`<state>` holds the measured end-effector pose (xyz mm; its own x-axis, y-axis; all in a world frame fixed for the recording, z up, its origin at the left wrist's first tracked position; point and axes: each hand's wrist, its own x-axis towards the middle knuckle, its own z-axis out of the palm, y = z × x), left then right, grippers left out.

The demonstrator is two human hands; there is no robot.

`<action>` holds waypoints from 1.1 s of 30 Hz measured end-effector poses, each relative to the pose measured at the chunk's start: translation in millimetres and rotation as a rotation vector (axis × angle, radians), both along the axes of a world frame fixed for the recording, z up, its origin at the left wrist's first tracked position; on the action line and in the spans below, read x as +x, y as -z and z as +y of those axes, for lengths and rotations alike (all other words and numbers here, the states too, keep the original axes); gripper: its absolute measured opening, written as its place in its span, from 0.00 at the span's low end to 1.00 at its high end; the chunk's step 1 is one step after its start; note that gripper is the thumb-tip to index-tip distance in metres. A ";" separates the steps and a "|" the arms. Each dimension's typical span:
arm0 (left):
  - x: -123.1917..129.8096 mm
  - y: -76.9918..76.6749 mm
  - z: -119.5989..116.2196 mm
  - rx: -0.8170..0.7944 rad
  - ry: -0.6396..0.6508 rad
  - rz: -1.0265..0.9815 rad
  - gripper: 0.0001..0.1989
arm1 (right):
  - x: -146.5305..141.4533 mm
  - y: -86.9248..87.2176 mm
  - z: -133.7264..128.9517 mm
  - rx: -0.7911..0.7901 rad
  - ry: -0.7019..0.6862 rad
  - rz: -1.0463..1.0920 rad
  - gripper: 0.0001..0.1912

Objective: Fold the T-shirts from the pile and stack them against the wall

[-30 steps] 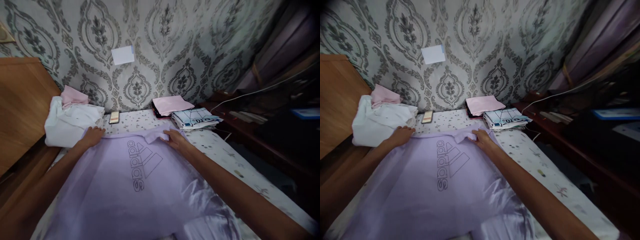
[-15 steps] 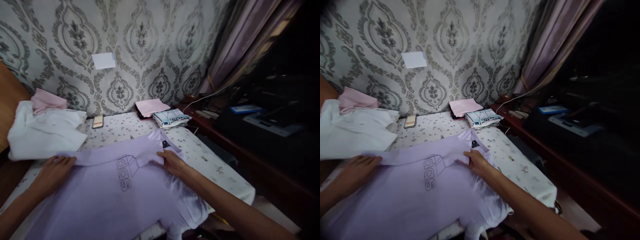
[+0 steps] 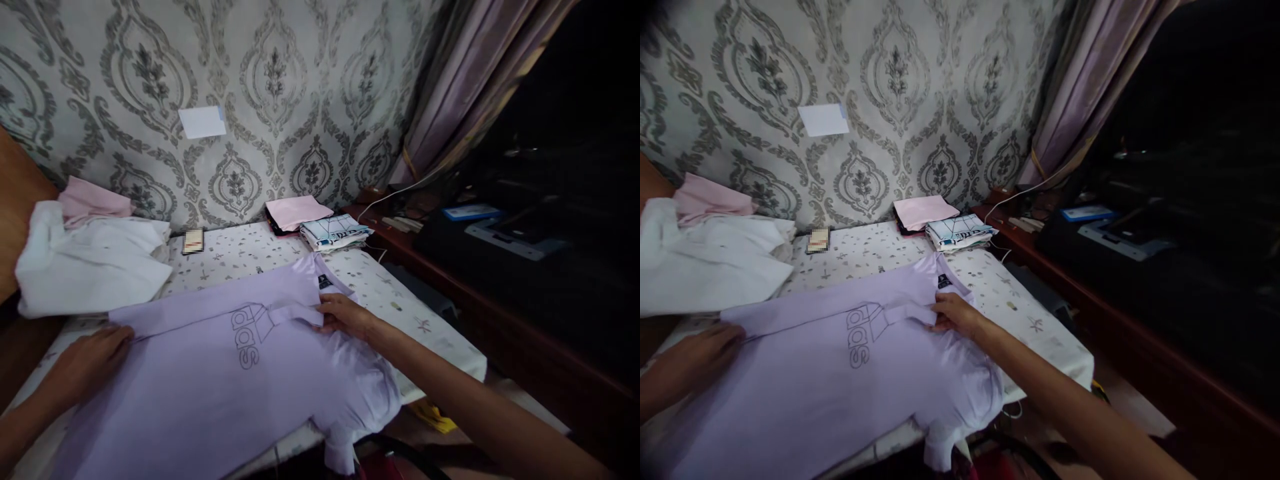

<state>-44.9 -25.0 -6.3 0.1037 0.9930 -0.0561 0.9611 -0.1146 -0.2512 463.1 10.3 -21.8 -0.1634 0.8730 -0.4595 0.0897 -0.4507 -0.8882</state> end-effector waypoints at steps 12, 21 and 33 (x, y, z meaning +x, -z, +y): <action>33.3 3.9 65.7 0.075 0.066 0.001 0.23 | -20.7 1.6 119.2 0.652 -0.113 -1.264 0.16; 23.0 -1.9 60.1 0.055 -0.023 0.146 0.21 | 1.0 32.8 118.3 0.635 -0.073 -1.368 0.18; 56.6 -17.0 45.8 0.134 -0.069 0.209 0.24 | 24.1 33.2 125.6 0.541 0.156 -1.249 0.14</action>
